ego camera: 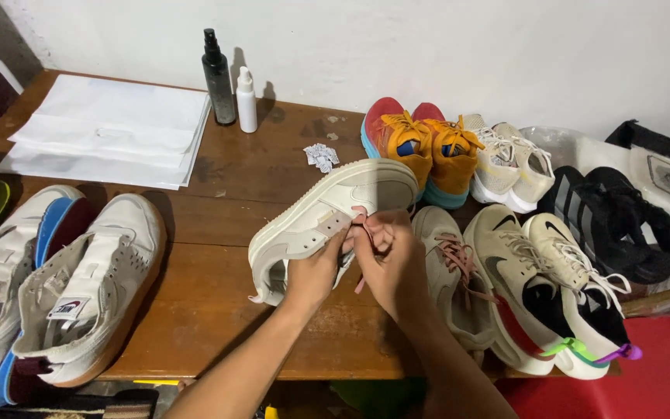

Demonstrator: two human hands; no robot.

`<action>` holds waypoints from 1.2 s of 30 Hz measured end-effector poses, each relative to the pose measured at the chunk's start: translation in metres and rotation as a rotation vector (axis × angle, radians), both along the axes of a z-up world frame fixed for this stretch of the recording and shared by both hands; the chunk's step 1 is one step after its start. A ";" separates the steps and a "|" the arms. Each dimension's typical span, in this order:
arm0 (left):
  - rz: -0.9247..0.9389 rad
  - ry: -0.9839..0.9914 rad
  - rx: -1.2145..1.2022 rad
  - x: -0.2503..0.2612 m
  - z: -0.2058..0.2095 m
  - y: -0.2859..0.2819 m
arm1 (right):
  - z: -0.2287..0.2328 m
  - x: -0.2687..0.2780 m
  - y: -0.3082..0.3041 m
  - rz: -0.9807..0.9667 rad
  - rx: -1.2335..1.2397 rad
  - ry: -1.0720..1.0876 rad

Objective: Lacing a white sneaker with pink shoelaces on a workbench.

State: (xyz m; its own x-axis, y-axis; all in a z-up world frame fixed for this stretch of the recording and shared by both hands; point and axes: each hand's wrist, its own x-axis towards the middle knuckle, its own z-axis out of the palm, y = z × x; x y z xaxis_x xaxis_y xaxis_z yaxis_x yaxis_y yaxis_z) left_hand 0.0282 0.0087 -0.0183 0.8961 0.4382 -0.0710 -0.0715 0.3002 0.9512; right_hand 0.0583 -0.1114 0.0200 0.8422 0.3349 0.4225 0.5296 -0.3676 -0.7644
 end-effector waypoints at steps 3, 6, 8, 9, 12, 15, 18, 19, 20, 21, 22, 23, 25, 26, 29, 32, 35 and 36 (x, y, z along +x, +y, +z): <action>0.026 -0.027 -0.024 0.002 -0.009 0.008 | 0.013 -0.004 0.002 0.002 0.123 0.214; 0.001 -0.057 -0.072 0.001 0.000 0.003 | -0.001 0.008 -0.005 -0.061 0.109 0.274; -0.029 -0.069 -0.072 0.001 0.003 0.002 | -0.005 0.013 -0.008 -0.113 0.063 0.233; -0.061 -0.062 -0.088 0.003 -0.001 0.004 | -0.001 0.013 -0.008 -0.070 0.132 0.216; -0.053 -0.074 0.056 0.007 -0.004 0.001 | 0.000 0.013 -0.009 -0.015 0.240 0.305; 0.008 -0.078 0.275 0.005 -0.008 0.004 | 0.007 0.005 -0.004 0.010 0.281 0.463; 0.027 -0.078 0.339 0.002 -0.010 0.003 | 0.010 0.002 -0.002 0.024 0.270 0.518; 0.026 -0.092 0.345 0.002 -0.009 0.002 | 0.009 0.003 -0.003 0.026 0.262 0.523; 0.021 -0.094 0.349 0.004 -0.016 0.001 | 0.001 0.008 -0.006 0.022 0.267 0.521; 0.038 -0.109 0.352 0.005 -0.023 0.000 | -0.006 0.014 -0.010 0.053 0.311 0.543; 0.055 -0.124 0.355 0.006 -0.030 0.000 | -0.013 0.019 -0.014 0.085 0.354 0.565; 0.057 -0.124 0.355 0.004 -0.026 0.000 | -0.007 0.014 -0.010 0.087 0.354 0.565; 0.077 -0.132 0.391 0.001 -0.019 0.001 | 0.004 0.004 -0.003 0.165 0.359 0.423; 0.081 -0.132 0.392 0.004 -0.021 0.004 | 0.002 0.007 -0.004 0.169 0.359 0.423; 0.103 -0.182 0.408 0.008 -0.018 0.008 | -0.011 0.019 -0.012 0.180 0.292 0.376; 0.115 -0.260 0.405 0.001 0.000 0.006 | -0.030 0.030 -0.016 0.272 0.402 0.359; 0.071 -0.297 0.342 -0.006 0.008 0.005 | -0.027 0.026 -0.015 0.286 0.442 0.299; 0.037 -0.322 0.295 -0.007 0.009 0.004 | -0.023 0.022 -0.013 0.282 0.456 0.265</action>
